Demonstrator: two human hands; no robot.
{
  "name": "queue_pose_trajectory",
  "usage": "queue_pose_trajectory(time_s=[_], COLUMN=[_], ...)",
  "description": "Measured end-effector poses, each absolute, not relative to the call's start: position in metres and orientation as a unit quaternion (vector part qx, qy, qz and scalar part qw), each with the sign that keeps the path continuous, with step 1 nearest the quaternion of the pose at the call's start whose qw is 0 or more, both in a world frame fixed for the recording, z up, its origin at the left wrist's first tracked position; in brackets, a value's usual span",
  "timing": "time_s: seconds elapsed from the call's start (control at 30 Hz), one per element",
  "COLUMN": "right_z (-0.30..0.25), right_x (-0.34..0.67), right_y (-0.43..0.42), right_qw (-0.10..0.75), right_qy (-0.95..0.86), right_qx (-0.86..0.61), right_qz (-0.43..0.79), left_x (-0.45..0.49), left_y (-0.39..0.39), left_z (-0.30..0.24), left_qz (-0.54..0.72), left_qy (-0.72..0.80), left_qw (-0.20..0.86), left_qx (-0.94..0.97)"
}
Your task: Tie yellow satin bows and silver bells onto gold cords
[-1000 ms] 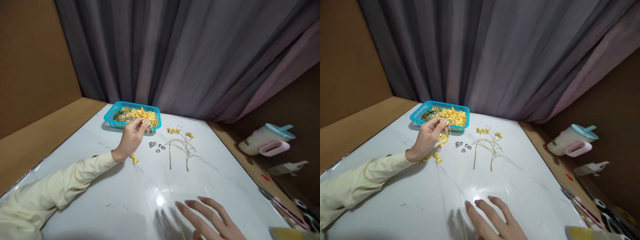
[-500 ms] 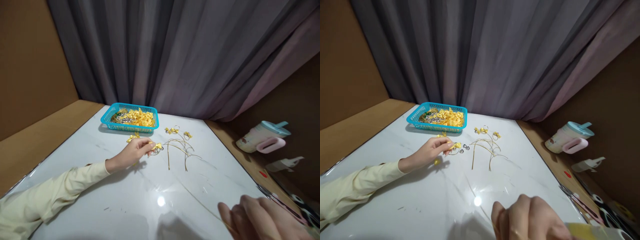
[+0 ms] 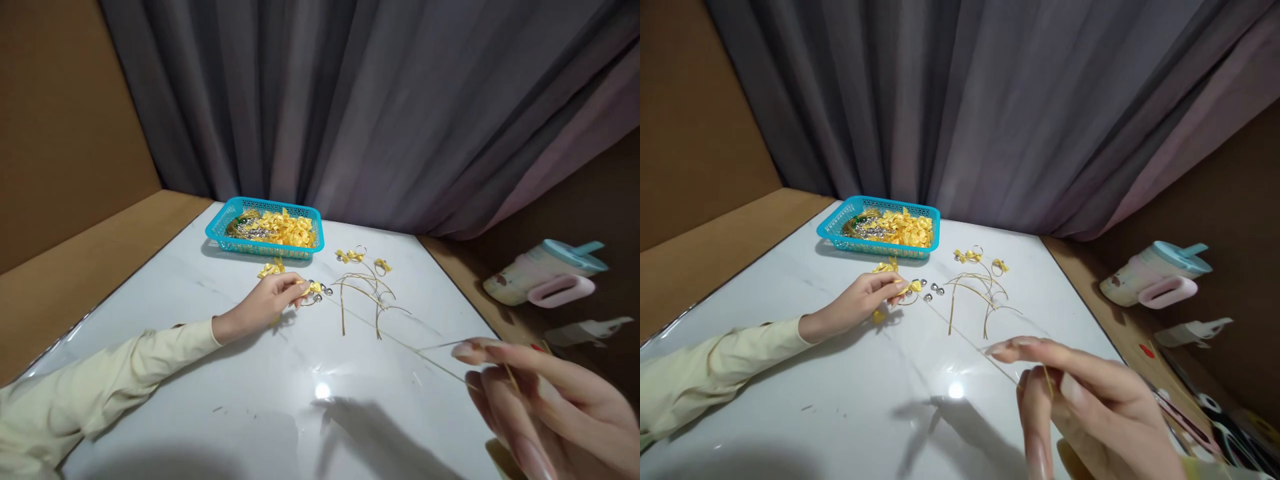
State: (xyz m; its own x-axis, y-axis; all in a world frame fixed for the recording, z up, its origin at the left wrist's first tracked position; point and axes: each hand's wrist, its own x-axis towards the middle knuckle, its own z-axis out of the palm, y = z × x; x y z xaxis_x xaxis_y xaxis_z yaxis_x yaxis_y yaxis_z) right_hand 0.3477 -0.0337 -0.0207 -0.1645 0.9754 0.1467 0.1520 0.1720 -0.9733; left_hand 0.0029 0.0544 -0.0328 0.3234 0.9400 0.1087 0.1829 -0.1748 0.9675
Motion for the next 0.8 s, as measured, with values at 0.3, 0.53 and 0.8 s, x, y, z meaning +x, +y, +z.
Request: queue_pose_trajectory(time_s=[0.3, 0.53, 0.8], right_z=[0.022, 0.017, 0.035], right_x=[0.269, 0.267, 0.241], right_y=[-0.011, -0.016, -0.011], right_qw=[0.524, 0.466, 0.231], right_qy=[-0.558, -0.604, -0.775], right_qx=[-0.394, -0.458, -0.497], right_qz=[0.509, 0.455, 0.315], left_x=[-0.001, 0.0, 0.005], left_y=[0.064, 0.062, 0.039], left_z=[-0.046, -0.045, -0.031], left_qz=[0.438, 0.466, 0.43], left_qy=[0.465, 0.467, 0.378], left_qw=[0.437, 0.416, 0.465], left_qx=[0.634, 0.625, 0.675])
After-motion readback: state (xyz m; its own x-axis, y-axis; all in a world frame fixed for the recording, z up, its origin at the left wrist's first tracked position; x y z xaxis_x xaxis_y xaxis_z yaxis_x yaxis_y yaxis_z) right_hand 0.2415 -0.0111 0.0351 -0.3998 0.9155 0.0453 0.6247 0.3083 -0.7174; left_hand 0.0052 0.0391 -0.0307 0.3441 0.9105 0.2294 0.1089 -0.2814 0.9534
